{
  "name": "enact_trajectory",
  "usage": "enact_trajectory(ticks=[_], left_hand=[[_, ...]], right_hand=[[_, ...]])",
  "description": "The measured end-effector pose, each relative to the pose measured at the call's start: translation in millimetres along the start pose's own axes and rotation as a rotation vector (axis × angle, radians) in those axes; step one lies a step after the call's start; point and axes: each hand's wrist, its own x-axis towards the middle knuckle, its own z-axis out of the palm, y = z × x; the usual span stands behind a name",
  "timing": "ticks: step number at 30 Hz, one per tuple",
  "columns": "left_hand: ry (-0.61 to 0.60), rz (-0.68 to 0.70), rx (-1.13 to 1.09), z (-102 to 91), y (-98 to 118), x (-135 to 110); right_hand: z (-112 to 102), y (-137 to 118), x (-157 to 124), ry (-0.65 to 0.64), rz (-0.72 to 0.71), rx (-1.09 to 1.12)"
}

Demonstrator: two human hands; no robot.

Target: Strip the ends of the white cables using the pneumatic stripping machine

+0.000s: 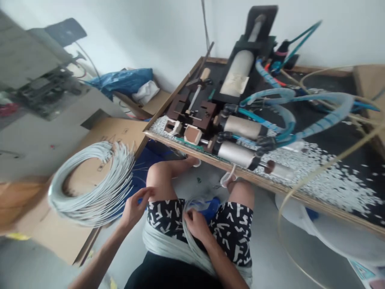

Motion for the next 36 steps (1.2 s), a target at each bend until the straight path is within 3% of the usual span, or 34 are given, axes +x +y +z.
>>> enact_trajectory(ticks=[3, 5, 9, 12, 15, 20, 27, 31, 34, 36], left_hand=[[0.157, -0.233, 0.009, 6.6, -47.9, -44.1], [0.178, -0.348, -0.020, 27.4, -69.7, -73.9], [0.144, -0.463, -0.140, 71.7, -83.5, -105.6], [0.126, -0.487, -0.195, 80.7, -84.8, -104.5], [0.074, -0.467, -0.227, 69.3, -90.2, -99.0], [0.057, -0.444, -0.182, 34.9, -97.1, -100.0], [-0.047, -0.411, -0.160, -9.8, -79.4, -119.3], [-0.283, -0.388, -0.266, -20.3, -52.7, -129.9], [-0.524, -0.348, -0.436, -19.7, -28.0, -131.1], [-0.608, -0.352, -0.596, -16.4, -14.2, -129.4]], right_hand=[[-7.3, -16.9, -9.0, 0.119, -0.090, -0.111], [-7.4, -31.0, -17.3, 0.080, -0.153, -0.182], [11.8, -55.3, -36.2, -0.183, -0.224, -0.383], [33.0, -64.4, -44.5, -0.270, -0.222, -0.547], [43.2, -68.0, -46.4, -0.288, -0.229, -0.652], [36.7, -67.7, -44.4, -0.322, -0.338, -0.737], [32.4, -60.1, -44.1, -0.290, -0.428, -0.781], [31.5, -58.1, -48.0, -0.239, -0.460, -0.731], [27.7, -56.4, -53.2, -0.175, -0.453, -0.632], [25.3, -55.0, -57.1, -0.147, -0.436, -0.548]])
